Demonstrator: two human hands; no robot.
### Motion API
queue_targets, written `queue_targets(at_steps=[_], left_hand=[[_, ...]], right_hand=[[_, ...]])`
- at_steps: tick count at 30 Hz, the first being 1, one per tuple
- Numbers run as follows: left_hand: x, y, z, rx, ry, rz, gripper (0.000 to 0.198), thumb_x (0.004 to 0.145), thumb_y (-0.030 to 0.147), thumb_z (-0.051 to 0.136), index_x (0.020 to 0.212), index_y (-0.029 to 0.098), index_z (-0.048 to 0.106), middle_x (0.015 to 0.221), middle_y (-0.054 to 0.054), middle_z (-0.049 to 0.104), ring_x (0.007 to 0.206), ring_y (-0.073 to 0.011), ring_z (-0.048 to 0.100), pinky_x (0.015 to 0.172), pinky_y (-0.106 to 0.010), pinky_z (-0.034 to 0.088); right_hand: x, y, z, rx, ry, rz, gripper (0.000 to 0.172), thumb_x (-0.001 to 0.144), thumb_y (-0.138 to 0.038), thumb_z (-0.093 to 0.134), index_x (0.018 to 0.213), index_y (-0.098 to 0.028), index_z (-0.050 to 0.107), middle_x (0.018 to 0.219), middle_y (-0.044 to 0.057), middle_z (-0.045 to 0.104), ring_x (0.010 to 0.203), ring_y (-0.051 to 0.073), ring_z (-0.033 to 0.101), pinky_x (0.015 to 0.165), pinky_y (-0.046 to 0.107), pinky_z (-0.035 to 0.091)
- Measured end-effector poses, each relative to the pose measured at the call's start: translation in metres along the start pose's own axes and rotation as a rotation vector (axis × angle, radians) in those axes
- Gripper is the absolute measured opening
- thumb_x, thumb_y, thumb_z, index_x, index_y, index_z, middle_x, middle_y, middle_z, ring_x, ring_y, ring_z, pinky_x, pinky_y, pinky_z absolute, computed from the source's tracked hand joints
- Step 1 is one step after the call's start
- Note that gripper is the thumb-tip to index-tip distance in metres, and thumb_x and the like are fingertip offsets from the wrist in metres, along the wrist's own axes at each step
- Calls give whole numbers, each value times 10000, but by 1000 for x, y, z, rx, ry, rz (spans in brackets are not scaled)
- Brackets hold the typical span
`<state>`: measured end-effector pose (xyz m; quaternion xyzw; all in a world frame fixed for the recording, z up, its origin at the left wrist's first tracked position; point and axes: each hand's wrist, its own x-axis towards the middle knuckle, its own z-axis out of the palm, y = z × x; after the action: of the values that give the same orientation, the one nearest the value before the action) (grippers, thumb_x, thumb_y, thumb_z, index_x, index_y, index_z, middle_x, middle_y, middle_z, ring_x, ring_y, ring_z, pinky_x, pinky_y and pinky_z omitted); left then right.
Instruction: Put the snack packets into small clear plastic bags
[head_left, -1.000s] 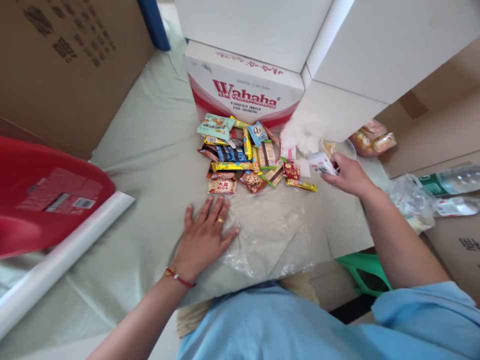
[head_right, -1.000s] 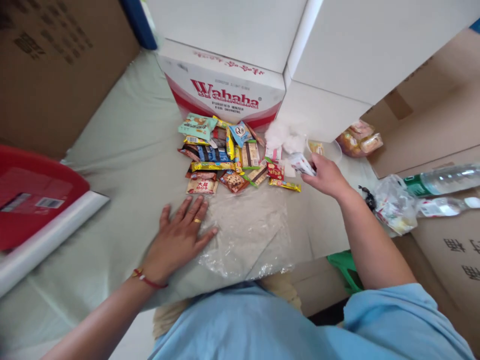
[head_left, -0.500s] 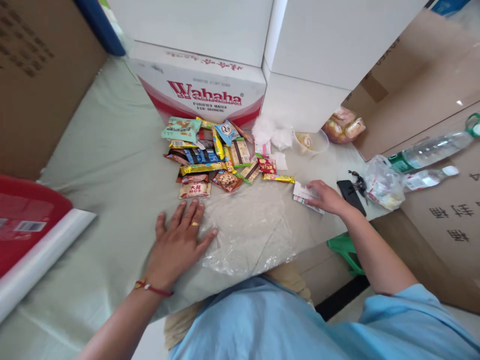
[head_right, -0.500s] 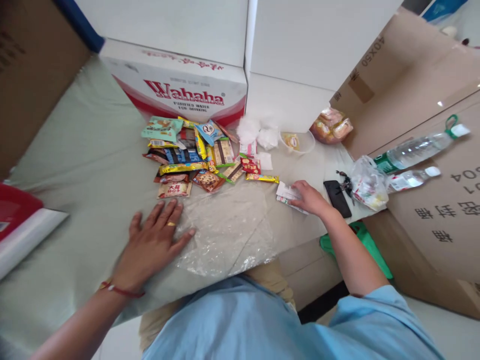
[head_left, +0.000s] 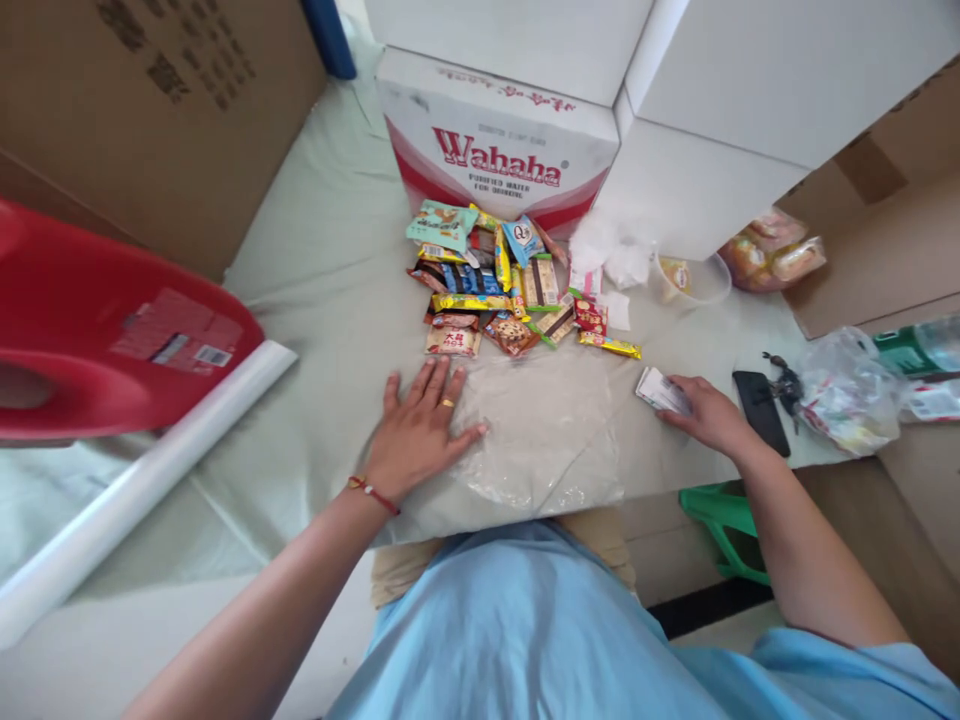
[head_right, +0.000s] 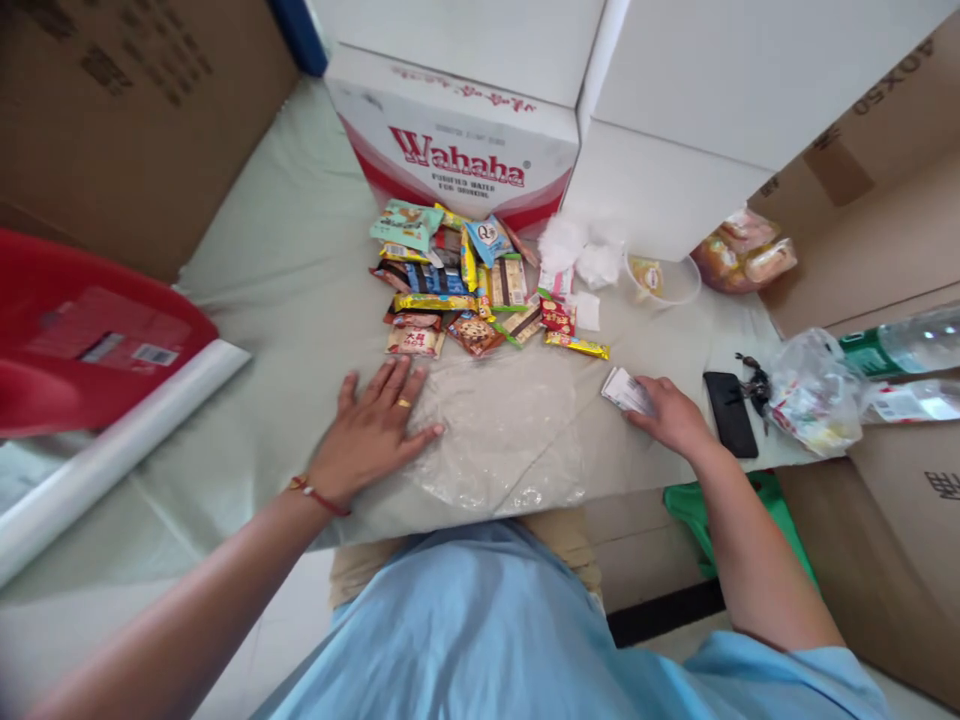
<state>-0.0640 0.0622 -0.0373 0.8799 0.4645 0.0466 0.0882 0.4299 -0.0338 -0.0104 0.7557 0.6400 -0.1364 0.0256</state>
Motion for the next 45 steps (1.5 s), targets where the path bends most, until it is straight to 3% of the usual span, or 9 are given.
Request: queue_targets(at_steps=[6, 12, 16, 19, 24, 33, 38, 40, 45], left_hand=[[1, -2, -1, -11, -74, 0, 1012, 946, 787, 485, 1706, 163, 247, 1782, -230, 142, 1661, -416, 164, 1283, -730, -25], [2, -2, 3, -48, -143, -9, 1160, 837, 849, 608, 1718, 212, 206, 1796, -203, 74, 1666, -450, 71, 1242, -770, -109], [3, -2, 3, -62, -153, -9, 1191, 820, 844, 636, 1723, 218, 176, 1800, -205, 66, 1663, -467, 50, 1234, -778, -114], [3, -2, 4, -76, -156, -10, 1196, 821, 842, 637, 1724, 213, 167, 1803, -206, 49, 1662, -470, 35, 1228, -780, -129], [2, -3, 4, -102, -144, 3, 1192, 817, 830, 661, 1724, 227, 175, 1805, -201, 55, 1664, -466, 36, 1225, -768, -160], [1, -6, 2, -100, -122, 30, 1132, 854, 823, 618, 1718, 220, 204, 1801, -206, 77, 1662, -463, 68, 1230, -788, -107], [-17, -23, 7, -159, 1, 85, 1051, 896, 768, 617, 1713, 232, 228, 1802, -207, 94, 1657, -435, 160, 1289, -721, 44], [-32, -25, 8, -160, 105, 98, 993, 899, 712, 663, 1694, 246, 293, 1797, -199, 148, 1660, -433, 151, 1299, -703, 64], [-64, -15, 4, -222, 226, 273, 562, 987, 376, 639, 1539, 382, 535, 1638, -54, 543, 1625, -334, 317, 1338, -648, 36]], right_hand=[[-7, -11, -43, 85, 144, 15, 656, 844, -591, 697, 1351, -175, 678, 1189, 190, 726, 980, 349, 715, 855, 468, 581], [9, -141, -60, 214, 42, -426, 631, 896, -484, 727, 1464, -255, 575, 1260, 128, 677, 988, 285, 688, 827, 394, 563], [26, -223, -41, 31, -123, -498, 650, 896, -392, 755, 1495, -259, 541, 1339, 125, 633, 1052, 296, 691, 842, 354, 525], [32, -248, -21, -74, -238, -498, 637, 909, -350, 756, 1499, -246, 542, 1401, 141, 610, 1069, 307, 710, 826, 340, 514], [28, -251, -6, -65, -240, -467, 655, 943, -378, 734, 1539, -259, 492, 1524, 145, 541, 1178, 319, 693, 863, 352, 533], [26, -256, -5, -102, -224, -530, 555, 958, -280, 635, 1502, -225, 535, 1486, 162, 567, 1072, 326, 734, 856, 411, 575], [14, -222, 1, 189, -65, -617, 625, 976, -301, 666, 1564, -244, 462, 1634, 174, 421, 1325, 337, 624, 1004, 466, 576], [-4, -201, 1, 321, 76, -656, 536, 1012, -322, 636, 1527, -255, 503, 1561, 171, 499, 1347, 317, 600, 1042, 480, 566], [-66, -154, 25, 375, 137, -701, 558, 968, -401, 742, 1483, -280, 563, 1414, 156, 639, 1254, 316, 628, 1060, 535, 555]])
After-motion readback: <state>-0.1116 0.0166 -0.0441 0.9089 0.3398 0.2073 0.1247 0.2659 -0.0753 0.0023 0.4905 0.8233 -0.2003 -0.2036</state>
